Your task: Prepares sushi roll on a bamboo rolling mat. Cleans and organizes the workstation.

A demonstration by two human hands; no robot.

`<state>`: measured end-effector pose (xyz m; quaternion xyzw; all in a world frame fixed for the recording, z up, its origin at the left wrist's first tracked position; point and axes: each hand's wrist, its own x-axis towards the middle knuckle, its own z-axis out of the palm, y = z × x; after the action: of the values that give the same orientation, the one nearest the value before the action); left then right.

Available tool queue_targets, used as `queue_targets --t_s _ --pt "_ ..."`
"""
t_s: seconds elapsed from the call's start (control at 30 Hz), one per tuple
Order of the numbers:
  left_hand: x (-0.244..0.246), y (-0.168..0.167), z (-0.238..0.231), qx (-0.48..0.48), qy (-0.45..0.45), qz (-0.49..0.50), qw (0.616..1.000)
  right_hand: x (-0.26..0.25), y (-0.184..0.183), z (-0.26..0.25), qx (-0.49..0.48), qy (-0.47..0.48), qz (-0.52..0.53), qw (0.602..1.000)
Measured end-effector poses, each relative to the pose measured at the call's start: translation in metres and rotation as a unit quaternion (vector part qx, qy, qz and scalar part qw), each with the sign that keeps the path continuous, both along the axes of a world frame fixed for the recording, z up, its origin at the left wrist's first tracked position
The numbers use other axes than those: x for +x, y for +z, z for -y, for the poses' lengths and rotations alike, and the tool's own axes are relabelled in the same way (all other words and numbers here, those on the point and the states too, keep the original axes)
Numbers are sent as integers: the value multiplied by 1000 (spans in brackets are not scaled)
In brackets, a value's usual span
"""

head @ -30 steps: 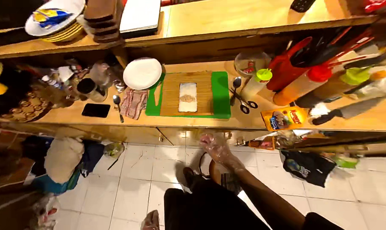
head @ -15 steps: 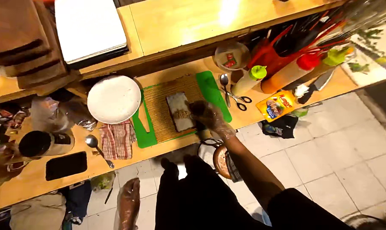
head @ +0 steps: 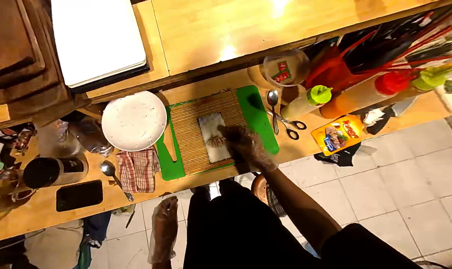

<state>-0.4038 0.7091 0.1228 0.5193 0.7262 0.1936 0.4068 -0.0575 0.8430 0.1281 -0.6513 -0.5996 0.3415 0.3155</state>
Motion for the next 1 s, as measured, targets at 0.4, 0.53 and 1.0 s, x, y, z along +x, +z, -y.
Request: queue_targets --t_s 0.4,0.53,1.0 --pt "37 -5 -1 57 -1 30 998 13 -12 10 49 -17 22 998" --pt "42 -5 -3 53 5 26 998 19 -20 18 112 -29 49 992" --pt "51 -5 -7 58 -12 23 998 3 -15 -5 63 76 92 991"
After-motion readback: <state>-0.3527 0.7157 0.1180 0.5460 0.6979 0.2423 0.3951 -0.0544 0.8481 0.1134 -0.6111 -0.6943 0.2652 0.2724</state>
